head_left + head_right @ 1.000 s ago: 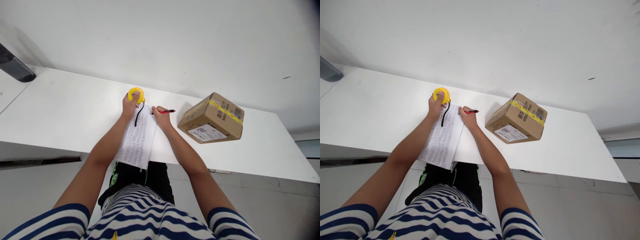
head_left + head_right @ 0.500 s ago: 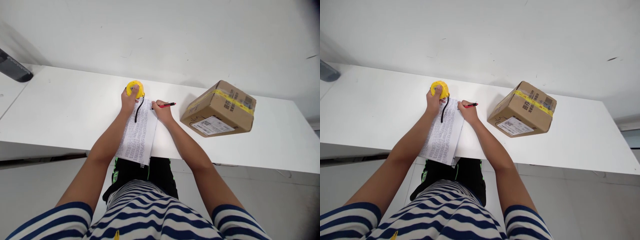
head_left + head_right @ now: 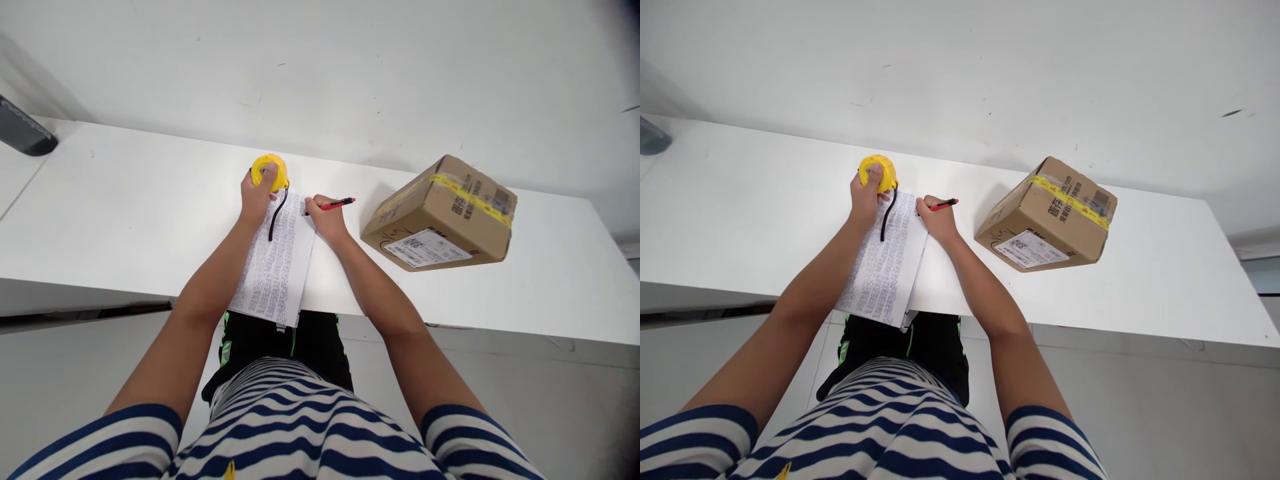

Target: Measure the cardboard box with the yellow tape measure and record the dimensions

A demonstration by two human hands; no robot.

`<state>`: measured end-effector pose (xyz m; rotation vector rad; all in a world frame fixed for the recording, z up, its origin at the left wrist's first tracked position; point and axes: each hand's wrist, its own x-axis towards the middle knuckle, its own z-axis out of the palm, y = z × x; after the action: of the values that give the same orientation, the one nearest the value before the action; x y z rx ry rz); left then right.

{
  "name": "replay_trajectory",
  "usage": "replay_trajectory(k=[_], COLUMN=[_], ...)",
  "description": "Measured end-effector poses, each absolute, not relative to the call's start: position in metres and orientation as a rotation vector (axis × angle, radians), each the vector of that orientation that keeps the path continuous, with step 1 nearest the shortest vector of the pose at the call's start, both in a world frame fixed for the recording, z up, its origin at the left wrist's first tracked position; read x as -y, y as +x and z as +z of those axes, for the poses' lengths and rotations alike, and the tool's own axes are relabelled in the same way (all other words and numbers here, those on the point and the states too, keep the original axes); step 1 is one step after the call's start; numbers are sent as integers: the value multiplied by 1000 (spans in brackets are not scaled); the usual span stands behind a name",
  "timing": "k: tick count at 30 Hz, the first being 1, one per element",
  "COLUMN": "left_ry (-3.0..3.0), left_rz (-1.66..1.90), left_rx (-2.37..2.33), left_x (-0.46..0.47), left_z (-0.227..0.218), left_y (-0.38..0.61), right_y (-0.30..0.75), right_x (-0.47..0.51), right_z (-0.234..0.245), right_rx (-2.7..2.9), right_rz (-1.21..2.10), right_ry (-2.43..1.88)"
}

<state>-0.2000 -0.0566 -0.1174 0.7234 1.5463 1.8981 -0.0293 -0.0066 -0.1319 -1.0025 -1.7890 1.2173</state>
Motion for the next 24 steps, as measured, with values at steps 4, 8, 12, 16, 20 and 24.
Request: replay_trajectory(k=[4, 8, 12, 16, 20, 24], left_ry=[719, 724, 732, 739, 737, 739], left_rz=[1893, 1888, 1867, 1866, 1867, 1842], left_rx=[-1555, -1564, -1587, -1583, -1574, -1590], left_x=[57, 57, 57, 56, 57, 58], left_z=[-118, -118, -118, -119, -119, -118], left_y=[-200, -199, -199, -200, -200, -199], right_y=[-29, -29, -28, -28, -28, -27], right_x=[7, 6, 6, 7, 8, 8], right_z=[-131, -132, -133, -132, -132, -131], right_rx=[1778, 1824, 1787, 1779, 1778, 1834], right_rz=[1179, 1192, 1188, 1172, 1118, 1143], right_ry=[-1021, -1007, -1012, -1018, -1034, -1003])
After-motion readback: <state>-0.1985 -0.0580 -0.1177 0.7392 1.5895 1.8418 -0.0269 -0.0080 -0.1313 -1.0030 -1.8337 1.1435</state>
